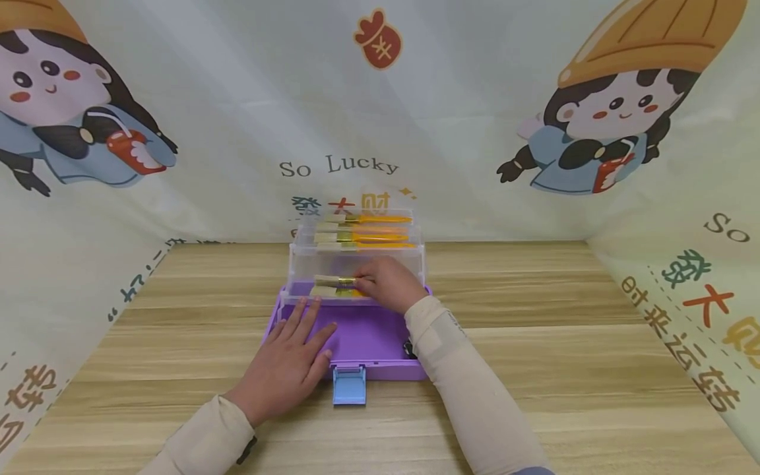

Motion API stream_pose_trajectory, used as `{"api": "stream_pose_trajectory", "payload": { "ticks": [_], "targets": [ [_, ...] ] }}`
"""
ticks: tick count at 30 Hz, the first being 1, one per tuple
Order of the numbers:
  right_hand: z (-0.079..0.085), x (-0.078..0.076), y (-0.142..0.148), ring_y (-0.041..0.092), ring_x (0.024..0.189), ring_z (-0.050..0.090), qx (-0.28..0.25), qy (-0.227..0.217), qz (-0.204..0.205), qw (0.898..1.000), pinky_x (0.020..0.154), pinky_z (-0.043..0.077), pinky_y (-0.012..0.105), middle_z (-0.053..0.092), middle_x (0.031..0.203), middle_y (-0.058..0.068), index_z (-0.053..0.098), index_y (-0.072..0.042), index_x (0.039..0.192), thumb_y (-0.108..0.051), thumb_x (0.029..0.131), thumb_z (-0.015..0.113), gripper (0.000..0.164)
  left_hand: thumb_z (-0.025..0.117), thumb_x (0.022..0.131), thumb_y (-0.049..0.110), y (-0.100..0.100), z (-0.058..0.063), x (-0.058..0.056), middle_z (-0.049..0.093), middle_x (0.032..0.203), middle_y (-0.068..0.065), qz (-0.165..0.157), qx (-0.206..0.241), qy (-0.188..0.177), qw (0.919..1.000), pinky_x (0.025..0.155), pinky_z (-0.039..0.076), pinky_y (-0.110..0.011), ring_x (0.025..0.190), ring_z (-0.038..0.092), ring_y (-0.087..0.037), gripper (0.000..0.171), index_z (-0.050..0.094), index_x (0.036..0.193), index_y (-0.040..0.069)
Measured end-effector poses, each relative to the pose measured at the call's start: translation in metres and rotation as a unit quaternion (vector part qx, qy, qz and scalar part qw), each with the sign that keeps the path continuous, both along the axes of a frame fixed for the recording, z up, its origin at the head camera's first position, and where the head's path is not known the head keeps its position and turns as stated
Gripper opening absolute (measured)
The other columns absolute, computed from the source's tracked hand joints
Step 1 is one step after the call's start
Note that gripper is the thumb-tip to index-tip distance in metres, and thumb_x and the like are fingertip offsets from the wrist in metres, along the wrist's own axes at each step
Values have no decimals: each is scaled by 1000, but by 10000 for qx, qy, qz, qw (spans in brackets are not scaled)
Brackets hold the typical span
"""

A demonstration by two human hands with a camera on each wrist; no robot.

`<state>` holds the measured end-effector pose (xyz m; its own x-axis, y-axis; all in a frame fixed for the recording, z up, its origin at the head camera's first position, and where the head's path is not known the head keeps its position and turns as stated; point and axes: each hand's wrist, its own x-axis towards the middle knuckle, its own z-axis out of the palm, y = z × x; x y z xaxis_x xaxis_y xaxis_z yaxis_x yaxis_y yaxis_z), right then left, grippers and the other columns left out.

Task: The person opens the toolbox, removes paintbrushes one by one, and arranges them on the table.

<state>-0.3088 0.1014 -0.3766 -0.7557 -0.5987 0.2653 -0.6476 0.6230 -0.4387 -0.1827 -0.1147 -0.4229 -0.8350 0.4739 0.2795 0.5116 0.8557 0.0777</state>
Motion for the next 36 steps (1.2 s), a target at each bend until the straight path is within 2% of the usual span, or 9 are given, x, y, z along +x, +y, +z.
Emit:
{"api": "stream_pose_trajectory", "payload": {
  "ticks": [6,15,22,30,36],
  "targets": [
    [-2,1,0,20,92,68,-78,96,-105,9999,87,53,38,74,97,2,77,-8,105,-17,99,62,19,36,105,36,0,1,1,21,162,-19,-30,9,73,10000,114,24,-57,150,10,-37,48,57,141,12],
    [-1,3,-2,24,104,68,-84,112,-410,9991,93,52,40,73,109,7,75,-7,113,-19,99,62,22,35,105,38,0,0,0,18,162,-17,8,13,-43,10000,115,23,-57,150,7,-34,50,56,142,14],
    [-3,2,-2,24,103,66,-219,111,-626,9977,93,51,41,70,115,9,70,-6,117,-19,95,69,26,35,105,38,0,1,0,18,163,-17,10,-19,-69,10000,115,23,-57,150,7,-34,50,56,143,14],
    [1,0,2,24,100,66,-314,130,-534,9980,90,52,40,70,111,10,70,-2,115,-14,94,69,24,37,105,38,2,4,-2,17,162,-17,-24,-17,-6,10000,115,22,-57,150,8,-36,49,56,143,14],
    [2,1,5,25,102,66,-572,-32,-400,9976,89,54,38,69,116,13,69,-1,118,-9,93,69,27,39,105,37,2,2,-1,16,163,-17,6,20,-111,9999,116,22,-56,150,8,-35,48,55,144,15]
  ]
}}
